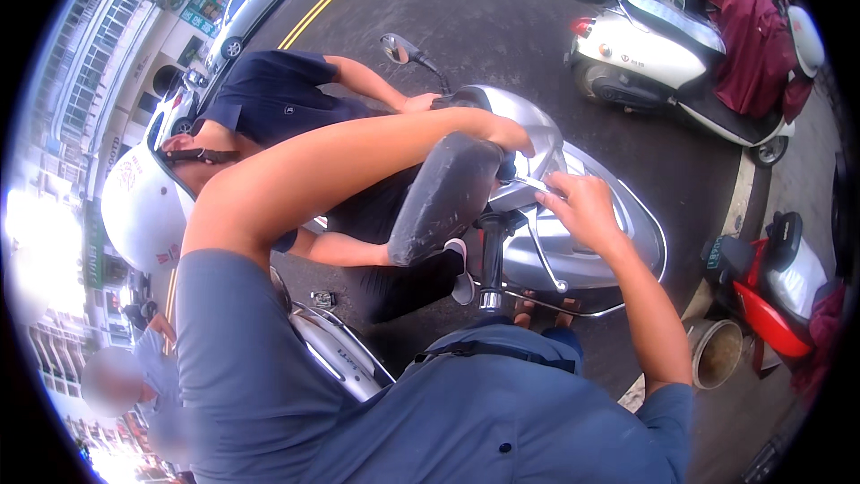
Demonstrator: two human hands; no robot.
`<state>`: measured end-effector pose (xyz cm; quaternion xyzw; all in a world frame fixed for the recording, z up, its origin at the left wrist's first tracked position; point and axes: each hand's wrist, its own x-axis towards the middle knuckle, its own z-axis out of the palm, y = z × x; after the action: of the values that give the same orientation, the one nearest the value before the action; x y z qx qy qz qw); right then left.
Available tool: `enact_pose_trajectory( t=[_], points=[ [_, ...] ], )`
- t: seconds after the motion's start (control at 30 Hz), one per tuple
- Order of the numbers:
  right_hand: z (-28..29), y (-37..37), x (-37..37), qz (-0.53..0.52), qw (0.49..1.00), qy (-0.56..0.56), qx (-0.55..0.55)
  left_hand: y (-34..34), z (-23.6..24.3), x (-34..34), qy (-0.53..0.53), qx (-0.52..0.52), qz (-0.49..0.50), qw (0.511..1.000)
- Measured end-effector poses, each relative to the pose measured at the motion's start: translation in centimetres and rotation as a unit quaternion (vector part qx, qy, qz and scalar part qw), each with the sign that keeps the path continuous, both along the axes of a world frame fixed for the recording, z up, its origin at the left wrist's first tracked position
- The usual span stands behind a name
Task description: The person uses a wrench to tighten bolts on the handlebars of a silver scooter. They then use a power drill to work on the rear storage compartment of a white scooter, removing the lid and adjusting internal components.
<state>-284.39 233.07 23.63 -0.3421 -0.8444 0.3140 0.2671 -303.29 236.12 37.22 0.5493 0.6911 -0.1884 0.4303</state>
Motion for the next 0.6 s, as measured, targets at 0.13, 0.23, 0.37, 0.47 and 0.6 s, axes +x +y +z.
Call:
enact_pose_trajectory(
  t=[0.13,0.23,0.37,0.47,0.6],
  points=[
    [-0.3,-0.1,-0.3,-0.013,1.0,0.017,-0.003,0.7,-1.5,-2.1,0.065,0.332,-0.17,0.926],
    [0.2,-0.6,0.0,-0.028,0.999,0.014,-0.03,-2.3,-0.1,-3.2,-0.517,0.255,0.092,0.812],
    [-1.3,-1.2,-0.4,-0.035,0.997,0.041,-0.047,-7.8,-3.6,-2.0,-0.697,0.354,0.103,0.615],
    [-1.0,-1.4,-0.4,-0.032,0.997,0.073,-0.022,-8.1,-3.8,-1.3,-0.654,0.432,0.152,0.602],
    [0.3,-2.2,-1.0,-0.03,0.994,0.099,-0.038,-8.4,-3.5,-0.2,-0.632,0.465,0.179,0.594]
  ],
)
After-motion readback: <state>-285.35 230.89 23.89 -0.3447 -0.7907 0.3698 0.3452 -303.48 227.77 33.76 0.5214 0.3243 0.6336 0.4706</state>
